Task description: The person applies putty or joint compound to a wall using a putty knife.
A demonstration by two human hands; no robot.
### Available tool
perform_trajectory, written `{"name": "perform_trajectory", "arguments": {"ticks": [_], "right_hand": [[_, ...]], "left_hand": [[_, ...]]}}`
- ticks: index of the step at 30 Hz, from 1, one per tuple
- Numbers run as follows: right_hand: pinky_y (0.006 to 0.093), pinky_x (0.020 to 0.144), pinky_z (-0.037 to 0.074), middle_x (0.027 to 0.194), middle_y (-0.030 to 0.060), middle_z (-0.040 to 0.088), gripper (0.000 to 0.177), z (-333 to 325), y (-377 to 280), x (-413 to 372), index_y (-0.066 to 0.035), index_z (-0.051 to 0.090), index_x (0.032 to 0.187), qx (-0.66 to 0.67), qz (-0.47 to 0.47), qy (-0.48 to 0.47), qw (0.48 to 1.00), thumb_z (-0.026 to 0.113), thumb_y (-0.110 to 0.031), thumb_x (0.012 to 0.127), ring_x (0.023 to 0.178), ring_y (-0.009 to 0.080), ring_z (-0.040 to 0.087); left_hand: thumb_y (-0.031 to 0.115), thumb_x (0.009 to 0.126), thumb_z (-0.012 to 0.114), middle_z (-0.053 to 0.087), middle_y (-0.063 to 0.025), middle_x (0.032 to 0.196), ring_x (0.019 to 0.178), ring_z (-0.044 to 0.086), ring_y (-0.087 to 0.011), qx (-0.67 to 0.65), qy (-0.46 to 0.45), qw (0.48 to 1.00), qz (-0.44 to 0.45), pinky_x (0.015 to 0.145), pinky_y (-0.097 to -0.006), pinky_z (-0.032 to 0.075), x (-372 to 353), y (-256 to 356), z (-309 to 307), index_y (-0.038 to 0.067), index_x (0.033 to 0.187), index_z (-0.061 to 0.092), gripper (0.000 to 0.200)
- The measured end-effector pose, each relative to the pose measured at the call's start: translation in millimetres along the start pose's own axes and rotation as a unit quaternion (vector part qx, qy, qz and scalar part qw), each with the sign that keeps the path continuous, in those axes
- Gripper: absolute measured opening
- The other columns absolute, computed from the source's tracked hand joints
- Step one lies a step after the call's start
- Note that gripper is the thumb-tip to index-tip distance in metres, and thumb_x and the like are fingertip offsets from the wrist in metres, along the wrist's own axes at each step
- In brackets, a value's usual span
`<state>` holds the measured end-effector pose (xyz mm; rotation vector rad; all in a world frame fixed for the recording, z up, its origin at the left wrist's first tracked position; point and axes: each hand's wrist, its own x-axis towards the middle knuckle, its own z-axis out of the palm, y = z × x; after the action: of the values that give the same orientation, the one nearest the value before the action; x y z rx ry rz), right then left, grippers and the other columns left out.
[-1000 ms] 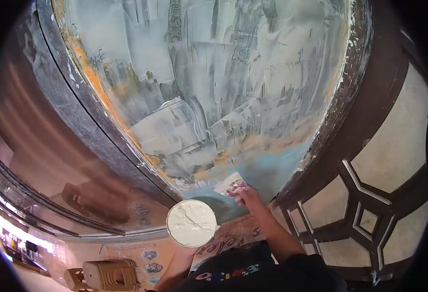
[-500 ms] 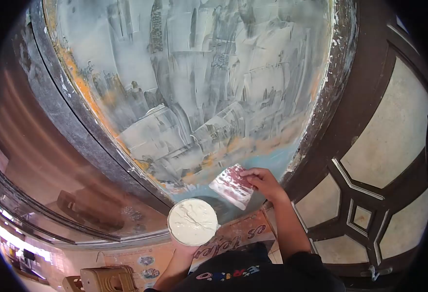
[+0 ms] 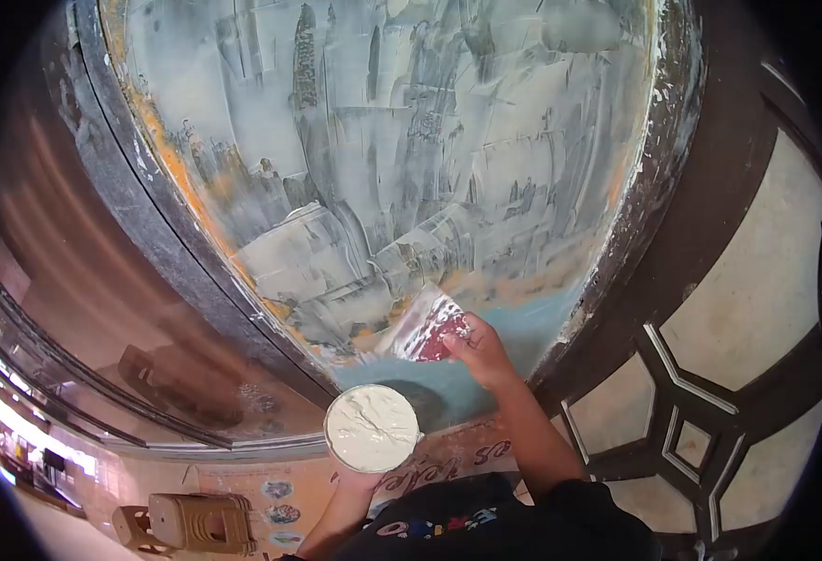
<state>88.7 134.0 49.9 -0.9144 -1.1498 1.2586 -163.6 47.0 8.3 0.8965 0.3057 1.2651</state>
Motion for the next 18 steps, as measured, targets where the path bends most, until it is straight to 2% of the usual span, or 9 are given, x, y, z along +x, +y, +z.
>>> {"name": "perform_trajectory", "arguments": {"ticks": [1,2,4,7,9,11,12,15,18], "right_hand": [[0.0260,0.075,0.052,0.103,0.0023,0.067,0.022,-1.3,2.1,0.8,-0.001,0.058,0.116,-0.008,-0.005,0.024,1.000,0.062,-0.009,0.095,0.088,0.0086,0.064],[0.0260,0.075,0.052,0.103,0.0023,0.067,0.022,-1.2,3.5,2.6,-0.001,0.058,0.116,-0.008,-0.006,0.019,1.000,0.062,-0.009,0.095,0.088,0.0086,0.064],[0.0253,0.069,0.050,0.100,0.0027,0.068,0.021,1.5,6.3,7.0,-0.001,0.060,0.113,0.078,-0.045,0.069,0.993,0.062,-0.013,0.097,0.084,0.0087,0.063],[0.0257,0.064,0.049,0.097,0.0027,0.069,0.023,0.8,-4.5,21.7,-0.001,0.062,0.113,0.034,-0.121,0.045,0.991,0.064,-0.018,0.097,0.081,0.0086,0.063],[0.0266,0.059,0.049,0.086,0.0027,0.070,0.022,7.6,-16.8,29.9,0.000,0.066,0.103,0.022,-0.120,0.083,0.989,0.066,-0.021,0.096,0.071,0.0078,0.062],[0.0268,0.054,0.046,0.074,0.0020,0.069,0.021,9.1,-19.9,36.1,0.000,0.068,0.094,-0.121,-0.116,0.182,0.969,0.067,-0.021,0.095,0.060,0.0074,0.059],[0.0275,0.052,0.044,0.063,0.0029,0.066,0.023,12.4,-18.7,38.8,0.000,0.068,0.087,-0.115,-0.139,0.199,0.963,0.069,-0.022,0.093,0.053,0.0078,0.055],[0.0275,0.053,0.045,0.071,0.0022,0.069,0.026,8.2,-22.0,31.1,-0.001,0.070,0.093,-0.235,-0.115,0.195,0.945,0.069,-0.026,0.095,0.062,0.0065,0.061],[0.0296,0.054,0.044,0.065,0.0053,0.065,0.029,2.9,-14.8,30.6,-0.001,0.068,0.086,-0.266,-0.109,0.210,0.935,0.069,-0.029,0.093,0.058,0.0082,0.057]], "left_hand": [[0.060,0.097,0.034,0.040,-0.0150,0.152,0.138,0.041,-0.0390,-0.056,0.005,0.998,-0.023,0.113,-0.0623,0.031,0.8,-0.6,2.8,0.012,0.149,0.039,0.071],[0.060,0.097,0.033,0.040,-0.0144,0.153,0.138,0.040,-0.0388,0.013,0.030,0.999,-0.031,0.113,-0.0637,0.030,-0.9,0.6,7.8,0.012,0.148,0.039,0.071],[0.061,0.097,0.033,0.040,-0.0143,0.152,0.139,0.040,-0.0387,-0.032,0.060,0.997,-0.048,0.113,-0.0638,0.030,-1.3,-2.1,11.1,0.013,0.149,0.039,0.071],[0.062,0.097,0.033,0.041,-0.0137,0.152,0.139,0.040,-0.0380,-0.088,0.111,0.987,-0.079,0.113,-0.0635,0.030,-3.5,-14.8,2.0,0.014,0.149,0.039,0.071],[0.061,0.097,0.033,0.041,-0.0129,0.152,0.139,0.039,-0.0373,-0.334,0.146,0.922,-0.128,0.114,-0.0625,0.029,-1.1,-21.3,-6.6,0.015,0.149,0.038,0.070],[0.061,0.097,0.034,0.040,-0.0123,0.153,0.140,0.038,-0.0371,-0.307,0.112,0.937,-0.120,0.115,-0.0608,0.028,-5.0,-25.7,-11.0,0.015,0.149,0.039,0.069],[0.060,0.097,0.034,0.040,-0.0123,0.153,0.140,0.038,-0.0370,-0.328,0.110,0.930,-0.123,0.116,-0.0606,0.027,-3.9,-25.1,-10.1,0.015,0.149,0.039,0.070],[0.060,0.096,0.035,0.039,-0.0124,0.154,0.141,0.037,-0.0371,-0.318,0.139,0.930,-0.125,0.116,-0.0620,0.026,-4.6,-19.1,-5.9,0.014,0.149,0.039,0.070],[0.061,0.095,0.035,0.039,-0.0128,0.154,0.141,0.037,-0.0380,-0.429,0.124,0.883,-0.141,0.115,-0.0639,0.025,-5.8,-12.1,-3.1,0.014,0.148,0.040,0.071]]}}
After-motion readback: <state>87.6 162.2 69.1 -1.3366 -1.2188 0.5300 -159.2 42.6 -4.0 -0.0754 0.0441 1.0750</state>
